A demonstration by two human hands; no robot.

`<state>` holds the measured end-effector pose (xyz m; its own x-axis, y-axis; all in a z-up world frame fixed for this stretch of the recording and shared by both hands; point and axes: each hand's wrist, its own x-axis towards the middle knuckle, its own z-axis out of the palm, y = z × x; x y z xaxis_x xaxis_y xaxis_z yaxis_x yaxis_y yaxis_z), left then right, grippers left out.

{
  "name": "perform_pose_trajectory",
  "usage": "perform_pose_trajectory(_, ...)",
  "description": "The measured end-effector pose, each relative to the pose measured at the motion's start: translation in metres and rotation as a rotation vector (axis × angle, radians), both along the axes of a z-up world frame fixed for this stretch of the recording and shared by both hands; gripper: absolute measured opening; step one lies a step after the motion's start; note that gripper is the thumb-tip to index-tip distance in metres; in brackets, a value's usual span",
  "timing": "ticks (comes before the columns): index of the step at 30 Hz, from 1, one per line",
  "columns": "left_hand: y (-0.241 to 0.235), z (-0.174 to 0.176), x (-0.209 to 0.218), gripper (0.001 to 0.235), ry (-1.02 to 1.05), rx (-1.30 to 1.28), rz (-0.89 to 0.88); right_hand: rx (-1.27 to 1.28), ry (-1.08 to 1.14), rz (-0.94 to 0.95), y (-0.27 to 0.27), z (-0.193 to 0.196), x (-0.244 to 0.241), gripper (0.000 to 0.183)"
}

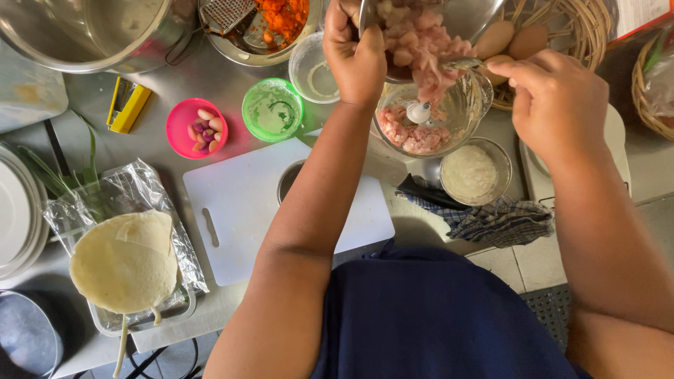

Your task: The person transfers pieces of chicken into a blender, adds seasonings and liquids using a spoon, and then chops shallots and garlic on a cutting board using a knife.

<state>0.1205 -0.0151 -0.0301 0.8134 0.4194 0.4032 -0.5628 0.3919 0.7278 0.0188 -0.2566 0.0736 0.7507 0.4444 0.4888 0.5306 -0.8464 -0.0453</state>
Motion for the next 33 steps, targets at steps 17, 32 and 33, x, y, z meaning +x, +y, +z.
perform_pose_trajectory(17, 0.009, 0.001, -0.004, 0.028, -0.005, -0.007, -0.003, 0.058, 0.252, -0.152, -0.003, 0.038, -0.021, 0.027)
perform_pose_trajectory(32, 0.007, 0.006, -0.006, 0.028, 0.025, -0.023, 0.006, 0.339, 0.535, -0.319, -0.044, -0.062, 0.028, 0.028)
perform_pose_trajectory(33, 0.006, 0.006, -0.006, 0.028, 0.026, -0.023, 0.006, 0.394, 0.632, -0.376, -0.042, -0.058, 0.028, 0.026)
